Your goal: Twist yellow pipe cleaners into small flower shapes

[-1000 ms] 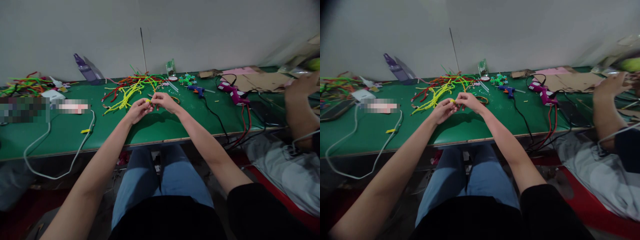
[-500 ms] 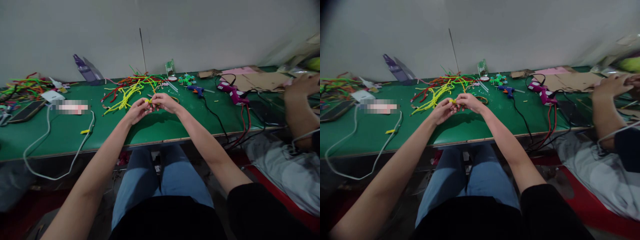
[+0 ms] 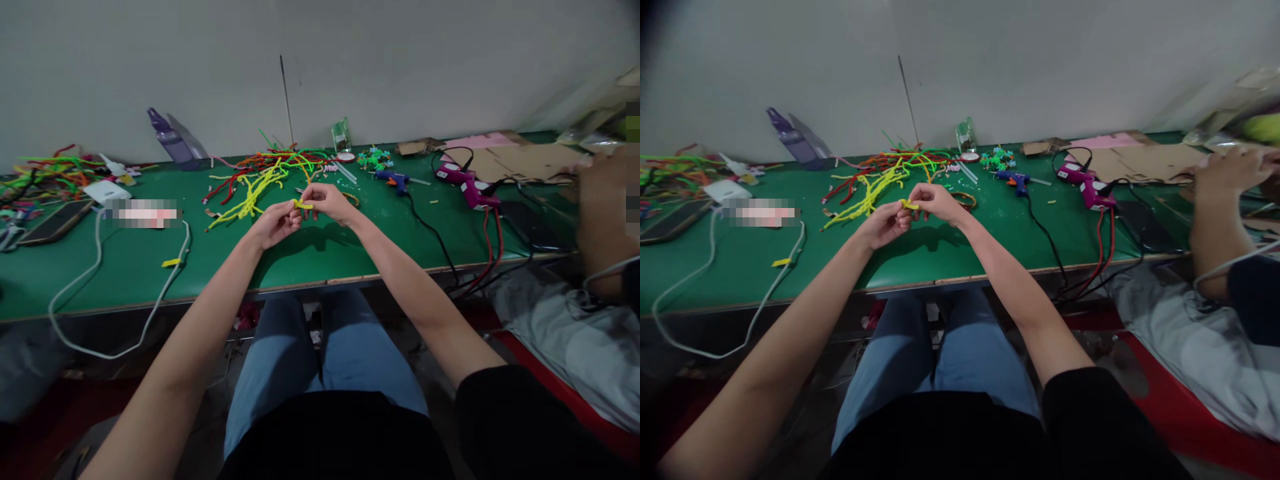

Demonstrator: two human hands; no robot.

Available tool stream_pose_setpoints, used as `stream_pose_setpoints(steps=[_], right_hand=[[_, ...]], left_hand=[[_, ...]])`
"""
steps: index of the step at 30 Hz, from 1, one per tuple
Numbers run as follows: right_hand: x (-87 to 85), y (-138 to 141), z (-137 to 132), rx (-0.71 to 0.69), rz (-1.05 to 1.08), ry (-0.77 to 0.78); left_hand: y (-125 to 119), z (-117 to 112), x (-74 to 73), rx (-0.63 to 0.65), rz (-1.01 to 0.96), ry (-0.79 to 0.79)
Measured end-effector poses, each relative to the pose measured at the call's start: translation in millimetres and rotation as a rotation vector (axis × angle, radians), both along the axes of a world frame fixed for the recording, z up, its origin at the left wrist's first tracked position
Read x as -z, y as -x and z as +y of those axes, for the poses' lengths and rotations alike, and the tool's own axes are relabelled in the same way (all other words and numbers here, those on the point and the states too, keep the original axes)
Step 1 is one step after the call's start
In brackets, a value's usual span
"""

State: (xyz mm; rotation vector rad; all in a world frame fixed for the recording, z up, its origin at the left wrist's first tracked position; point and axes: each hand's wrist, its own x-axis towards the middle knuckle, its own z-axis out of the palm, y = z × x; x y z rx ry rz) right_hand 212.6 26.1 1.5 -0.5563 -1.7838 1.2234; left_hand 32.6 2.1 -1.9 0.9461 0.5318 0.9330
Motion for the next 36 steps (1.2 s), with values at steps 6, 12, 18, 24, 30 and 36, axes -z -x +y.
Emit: stream_pose_setpoints(steps=[6,12,18,24,30,36], right_hand=[[1.0,-0.4,-0.9,-0.039,-0.009,-0.041],[6.3,3.3,1.1,-0.002,-0.048,-0.109],[4.1,4.6,-0.2,0.062,-0.037,-0.139],[-0.4,2.0,-3.2,0.007,-0.039,-0.066],[-5.0,-1.3,-7.6,-0.079,-0.059,0.162],[-5.6,-2.5,-6.8,-0.058,-0.07,0.148]], left_hand=[[-1.0,-1.1,-1.0,0.002,-0.018,0.003],[1.2,1.8,0.9,-0.011,-0.068,0.021],[0.2,1.4,-0.5,-0.001,-0.084,0.047],[-1.2,-0.2,-2.9,-0.018,-0.056,0.074],[-0.5,0.2,-0.3,-0.005,0.017,-0.008],[-1.4,-1.0,-0.4,-0.001,0.015,0.001]])
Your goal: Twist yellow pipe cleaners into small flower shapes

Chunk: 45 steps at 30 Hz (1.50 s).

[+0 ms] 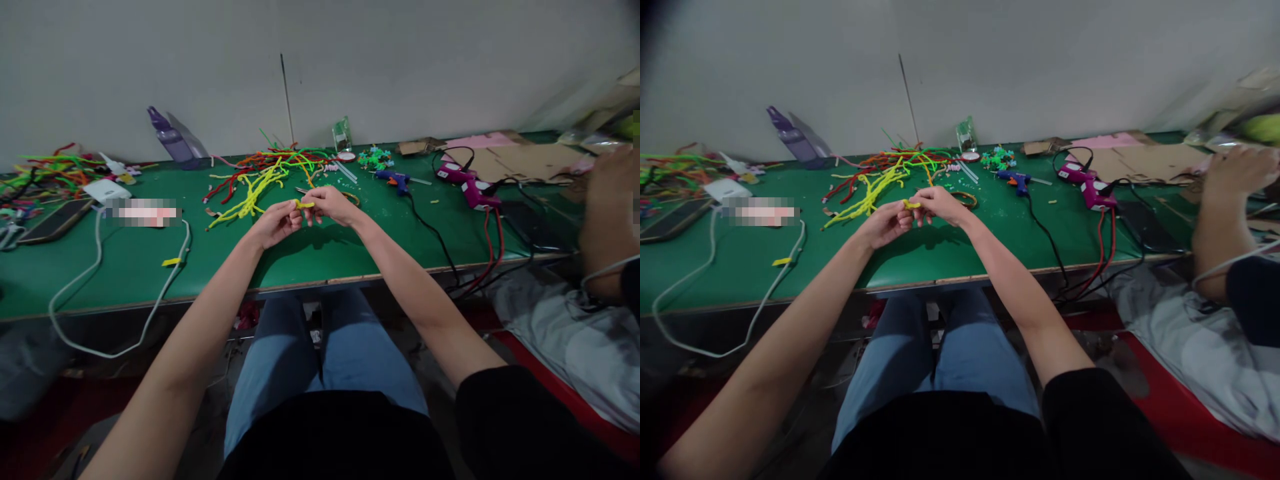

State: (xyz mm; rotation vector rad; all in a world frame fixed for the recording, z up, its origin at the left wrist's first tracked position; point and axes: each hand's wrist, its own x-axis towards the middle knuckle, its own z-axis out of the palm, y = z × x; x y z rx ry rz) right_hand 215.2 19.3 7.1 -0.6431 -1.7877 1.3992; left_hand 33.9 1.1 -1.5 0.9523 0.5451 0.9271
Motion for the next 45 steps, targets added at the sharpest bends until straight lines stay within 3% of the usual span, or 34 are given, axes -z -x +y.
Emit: stream_pose_setpoints(steps=[6,13,20,28,34,38,42,45], right_hand=[[2.8,3.9,3.9,0.121,-0.057,-0.156],[3.6,5.3,4.1,0.238,-0.077,-0.266],[-0.1,-1.9,4.2,0.034,-0.099,-0.048],[-0.3,-5.5,1.1,-0.013,0.003,0.101],[-2.2,-5.2,-0.9,-0.071,-0.101,0.026],[1.0,0.2,0.8,-0.063,-0.133,-0.049],[6.8,4.3,5.1,-0.005,-0.104,-0.109],[9.7,5.2,6.7,0.043,-0.104,-0.139]], left_hand=[[0.6,-0.7,-1.6,0.093,-0.02,0.041],[0.7,0.7,2.7,0.025,0.051,-0.085],[-2.5,0.3,6.8,-0.124,0.092,-0.235],[-5.0,-2.3,7.3,-0.172,0.177,-0.299],[-2.1,1.3,8.6,-0.159,0.199,-0.37],[-2.3,2.4,8.8,-0.159,0.218,-0.31],[-5.4,2.8,9.6,-0.257,0.249,-0.284],[-5.5,5.8,12.8,-0.374,0.295,-0.382]])
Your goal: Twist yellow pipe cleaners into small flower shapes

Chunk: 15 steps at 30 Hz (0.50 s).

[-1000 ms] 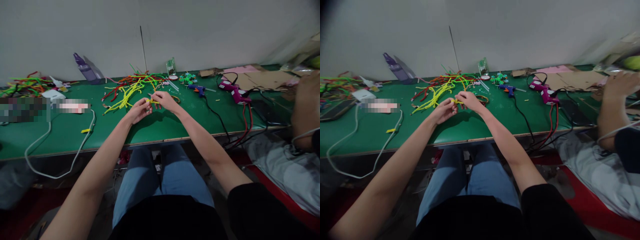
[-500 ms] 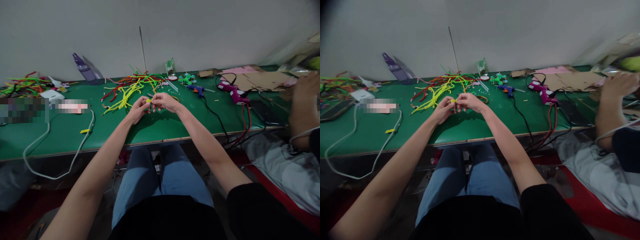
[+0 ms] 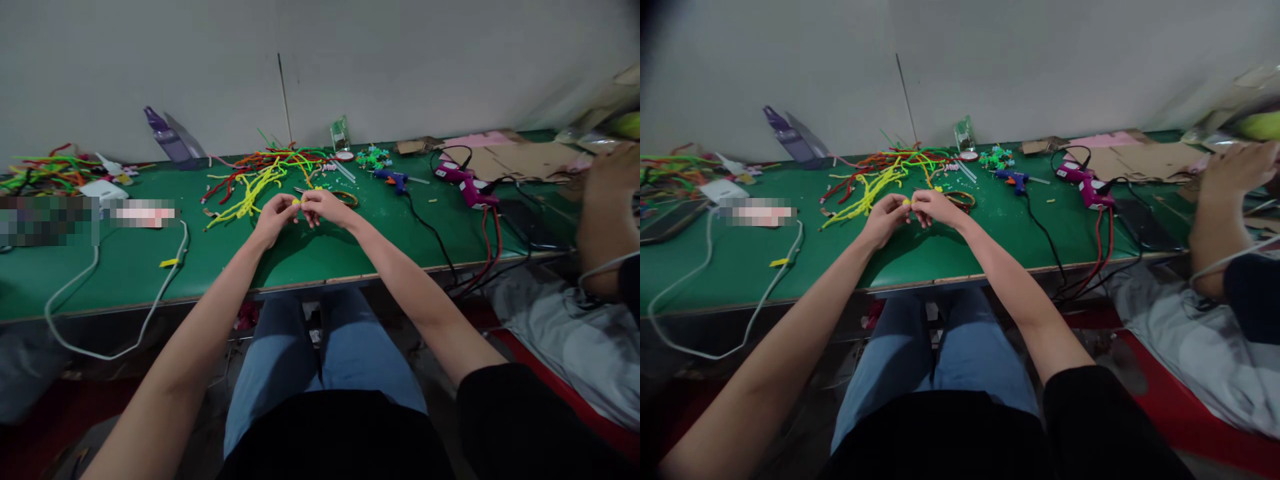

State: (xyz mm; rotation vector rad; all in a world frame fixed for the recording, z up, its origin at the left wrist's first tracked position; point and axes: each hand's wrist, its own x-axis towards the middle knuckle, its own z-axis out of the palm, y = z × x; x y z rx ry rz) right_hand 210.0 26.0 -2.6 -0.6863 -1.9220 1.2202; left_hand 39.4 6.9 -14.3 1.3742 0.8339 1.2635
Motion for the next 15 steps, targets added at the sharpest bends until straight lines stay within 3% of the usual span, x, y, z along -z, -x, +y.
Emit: stream_pose_setpoints(steps=[4,7,15], right_hand=[[3.1,0.9,0.3,0.087,-0.029,-0.07],[3.5,1.2,-0.1,0.085,-0.029,-0.088],[-9.9,-8.7,-3.1,0.012,0.003,-0.006]], left_hand=[[3.2,5.8,5.0,-0.115,0.118,-0.141],[4.3,6.7,5.2,-0.139,0.113,-0.133],[3.7,1.5,-3.0,0.05,-0.115,0.049]])
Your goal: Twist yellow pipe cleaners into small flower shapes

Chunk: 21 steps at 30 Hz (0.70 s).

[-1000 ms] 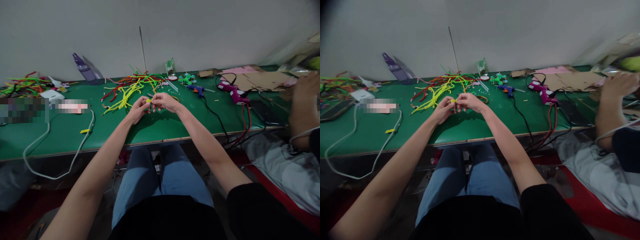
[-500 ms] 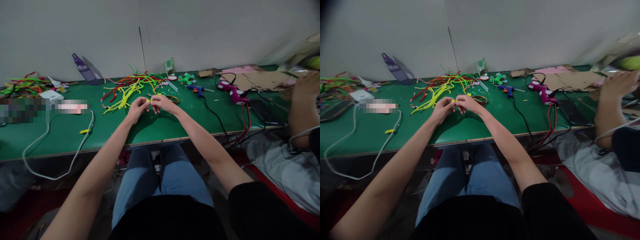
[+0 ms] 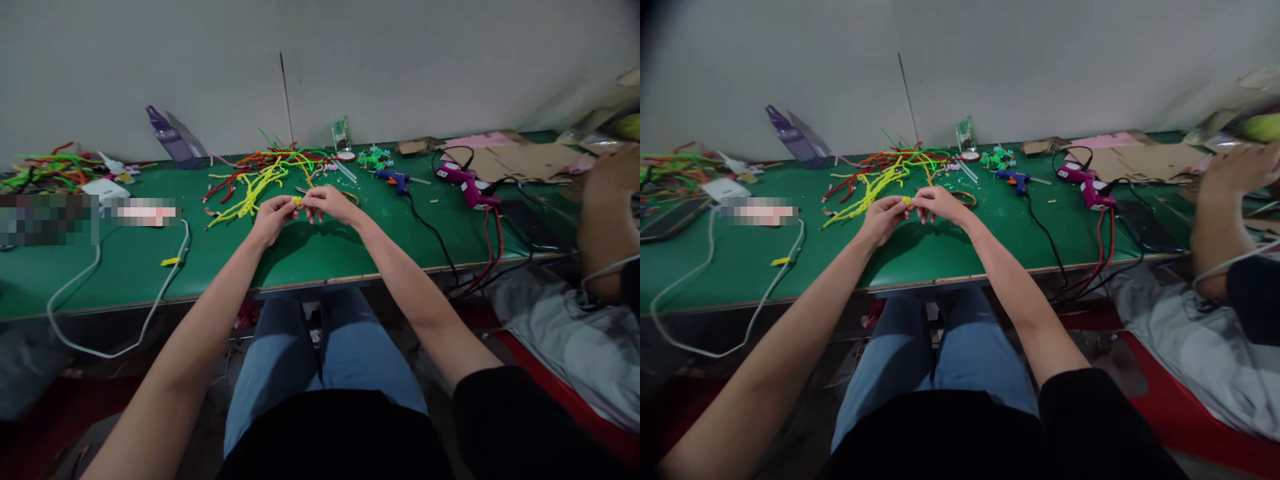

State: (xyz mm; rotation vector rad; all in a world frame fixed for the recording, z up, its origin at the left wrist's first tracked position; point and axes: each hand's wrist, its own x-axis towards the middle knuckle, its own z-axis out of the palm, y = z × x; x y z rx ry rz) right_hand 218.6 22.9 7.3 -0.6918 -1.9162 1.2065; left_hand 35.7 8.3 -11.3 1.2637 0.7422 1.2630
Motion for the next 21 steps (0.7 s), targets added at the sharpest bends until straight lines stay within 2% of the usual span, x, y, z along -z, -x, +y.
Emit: stream_pose_setpoints(steps=[5,11,16,21], right_hand=[[-0.8,-3.0,2.3,0.03,0.098,0.176],[4.8,3.8,5.5,0.135,0.248,0.446],[5.0,10.0,5.4,0.201,0.366,0.541],[6.0,11.1,8.3,0.181,0.449,0.594]], left_hand=[[0.6,1.9,0.8,0.004,-0.032,-0.014],[-2.4,3.7,6.6,-0.027,0.063,-0.118],[-2.5,5.9,10.5,-0.06,0.15,-0.214],[-1.9,7.3,11.1,-0.099,0.176,-0.24]])
